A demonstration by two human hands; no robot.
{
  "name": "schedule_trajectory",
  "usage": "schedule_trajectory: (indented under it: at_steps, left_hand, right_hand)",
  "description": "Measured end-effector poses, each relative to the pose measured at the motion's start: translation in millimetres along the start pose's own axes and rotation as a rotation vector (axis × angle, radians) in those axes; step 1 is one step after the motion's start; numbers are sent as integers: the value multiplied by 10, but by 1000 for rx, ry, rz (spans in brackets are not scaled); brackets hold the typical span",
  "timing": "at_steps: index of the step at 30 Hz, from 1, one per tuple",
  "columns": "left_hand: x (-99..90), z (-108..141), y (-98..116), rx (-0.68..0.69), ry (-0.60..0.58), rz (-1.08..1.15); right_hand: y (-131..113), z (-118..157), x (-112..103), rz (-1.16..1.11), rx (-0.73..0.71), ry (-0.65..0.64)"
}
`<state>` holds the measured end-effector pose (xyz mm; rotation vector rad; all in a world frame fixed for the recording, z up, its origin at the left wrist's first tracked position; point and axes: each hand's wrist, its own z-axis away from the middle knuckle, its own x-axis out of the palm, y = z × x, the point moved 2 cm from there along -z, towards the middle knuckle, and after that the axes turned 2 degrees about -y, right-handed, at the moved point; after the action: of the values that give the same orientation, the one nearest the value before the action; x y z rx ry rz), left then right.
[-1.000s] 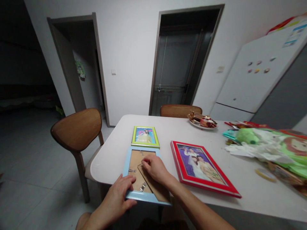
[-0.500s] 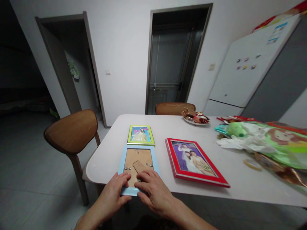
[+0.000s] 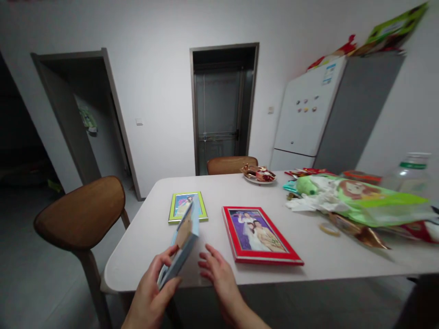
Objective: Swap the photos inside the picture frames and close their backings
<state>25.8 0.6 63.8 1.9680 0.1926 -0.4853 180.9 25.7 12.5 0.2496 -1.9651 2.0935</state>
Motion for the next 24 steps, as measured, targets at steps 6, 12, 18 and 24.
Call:
schedule_trajectory:
  at_steps: [6,12,18,24]
  left_hand:
    - [261,-137,369,-8,48,247]
    - [452,-474,443,-43,143,507]
    - [1146,-754,208,-79,-112,429]
    - [1415,-768,27,-129,-161,20]
  right_hand:
    - [-216,109,276,-204,-86,-76]
    - [-879,-151,-718,331,-143,216]
    - [-1195,-482,-1660,762,-53,412]
    - [-1056,-675,-2028,1106,-55,374]
